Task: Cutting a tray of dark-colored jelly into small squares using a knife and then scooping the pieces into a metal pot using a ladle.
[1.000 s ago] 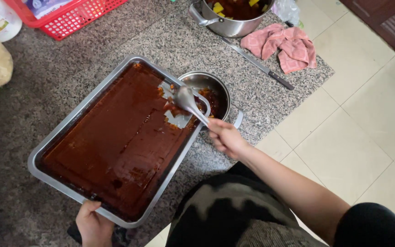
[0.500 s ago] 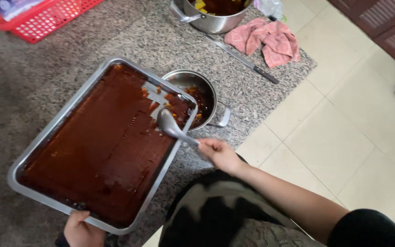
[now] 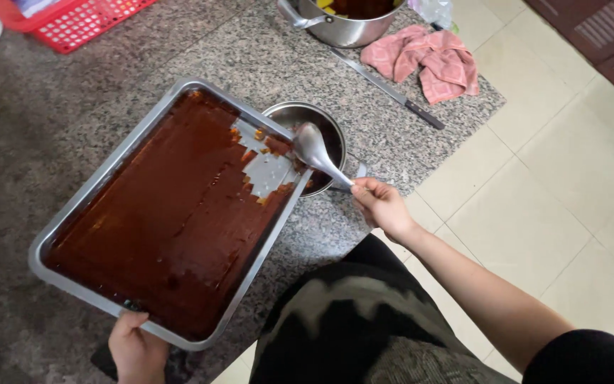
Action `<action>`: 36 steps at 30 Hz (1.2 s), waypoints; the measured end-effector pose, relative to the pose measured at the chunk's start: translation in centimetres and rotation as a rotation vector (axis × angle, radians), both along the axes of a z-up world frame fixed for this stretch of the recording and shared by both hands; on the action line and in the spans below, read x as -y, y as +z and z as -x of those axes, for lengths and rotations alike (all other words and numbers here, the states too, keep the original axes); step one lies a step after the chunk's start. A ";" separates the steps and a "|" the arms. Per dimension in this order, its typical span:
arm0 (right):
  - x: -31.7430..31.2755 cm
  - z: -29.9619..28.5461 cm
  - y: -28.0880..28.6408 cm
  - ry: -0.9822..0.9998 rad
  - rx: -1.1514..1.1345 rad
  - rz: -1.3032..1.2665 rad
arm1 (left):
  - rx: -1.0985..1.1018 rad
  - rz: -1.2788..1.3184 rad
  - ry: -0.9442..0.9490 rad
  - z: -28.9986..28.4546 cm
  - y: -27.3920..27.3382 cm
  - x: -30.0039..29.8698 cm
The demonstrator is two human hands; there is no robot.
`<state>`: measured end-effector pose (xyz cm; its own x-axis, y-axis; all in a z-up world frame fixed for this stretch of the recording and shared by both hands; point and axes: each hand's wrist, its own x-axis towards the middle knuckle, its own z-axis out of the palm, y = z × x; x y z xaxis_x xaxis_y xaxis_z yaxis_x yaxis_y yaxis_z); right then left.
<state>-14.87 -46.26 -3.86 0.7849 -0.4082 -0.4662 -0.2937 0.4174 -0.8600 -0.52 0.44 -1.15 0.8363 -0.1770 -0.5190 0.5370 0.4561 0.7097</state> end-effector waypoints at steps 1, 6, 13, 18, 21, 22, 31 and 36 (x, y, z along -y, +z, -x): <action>-0.5 -0.9 1.2 0.032 -0.029 0.028 | 0.015 -0.004 -0.005 0.0 -0.2 0.0; -3.0 -7.9 1.3 0.231 0.094 0.148 | 0.028 0.030 0.019 -0.4 -1.4 -0.6; -6.7 -20.0 2.1 0.187 0.076 0.464 | -0.015 -0.027 0.014 -0.2 1.3 0.7; -7.6 -23.3 1.3 0.139 0.136 0.453 | 0.029 0.033 0.012 -0.4 -0.3 0.0; -7.7 -23.2 0.4 0.190 0.146 0.447 | -0.037 -0.023 0.019 -0.1 -0.6 -0.1; -7.8 -23.1 -0.1 0.190 0.137 0.469 | -0.039 -0.010 0.012 -0.1 -1.1 -0.3; -7.1 -19.7 -1.2 0.216 0.057 0.496 | -0.036 -0.005 0.013 0.2 -2.0 -0.4; -6.6 -15.3 1.2 0.248 -0.005 0.555 | -0.028 0.014 0.022 0.7 -2.5 -0.5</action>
